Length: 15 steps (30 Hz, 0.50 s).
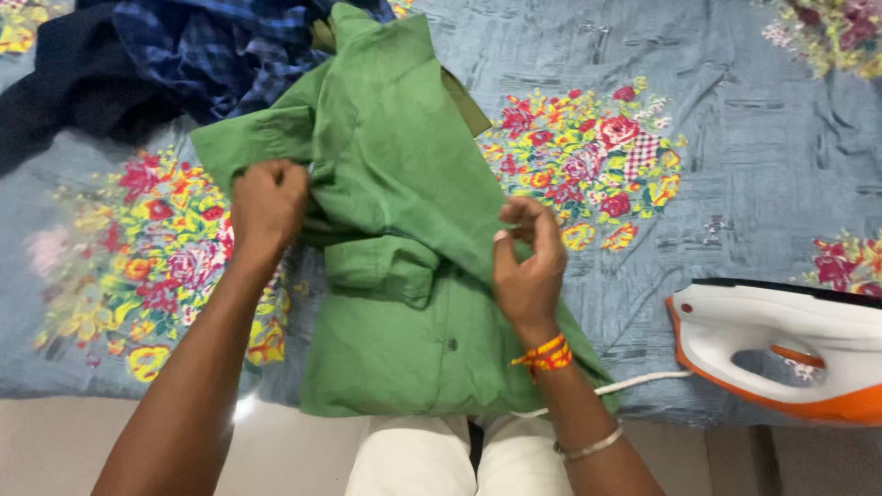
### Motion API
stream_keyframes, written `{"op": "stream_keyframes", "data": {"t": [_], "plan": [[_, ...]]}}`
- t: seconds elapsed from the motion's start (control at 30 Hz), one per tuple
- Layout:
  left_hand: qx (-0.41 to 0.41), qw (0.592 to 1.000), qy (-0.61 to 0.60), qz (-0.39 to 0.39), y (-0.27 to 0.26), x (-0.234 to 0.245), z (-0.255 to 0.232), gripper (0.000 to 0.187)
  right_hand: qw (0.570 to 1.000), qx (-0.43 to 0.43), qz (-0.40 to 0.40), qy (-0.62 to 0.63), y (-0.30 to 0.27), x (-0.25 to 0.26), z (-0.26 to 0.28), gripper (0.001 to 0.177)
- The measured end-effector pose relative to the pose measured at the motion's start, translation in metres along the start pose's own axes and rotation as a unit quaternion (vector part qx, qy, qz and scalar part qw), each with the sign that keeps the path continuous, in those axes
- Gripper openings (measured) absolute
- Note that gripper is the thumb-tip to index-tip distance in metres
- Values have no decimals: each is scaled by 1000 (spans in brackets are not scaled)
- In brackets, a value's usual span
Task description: The person buttons a green shirt laid on a floral bedsheet, then uses an electric iron to press the front and back of the shirt. The person flips the shirt over to iron the other side and continues smoothing the fabric.
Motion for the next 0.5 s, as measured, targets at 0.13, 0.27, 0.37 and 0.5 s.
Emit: {"op": "stream_keyframes", "data": {"t": [0.13,0.27,0.37,0.5], "plan": [[-20,993,111,39,-15,-4,-13,54,983,46,69,-166,16,-15,-12,44],[-19,998,67,-11,2,-27,-29,75,963,-50,185,-190,7,-36,-27,51],[18,999,25,-28,23,-43,-26,93,952,-138,226,-150,-6,-43,-35,47],[84,994,25,72,33,-49,-27,72,930,-159,330,8,-20,-47,-34,44]]}}
Point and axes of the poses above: each hand's wrist, its own y-axis towards the middle knuckle, its own x-axis out of the back of the hand, z = x × y, the point moved 6 cm from there along y, towards the middle knuckle
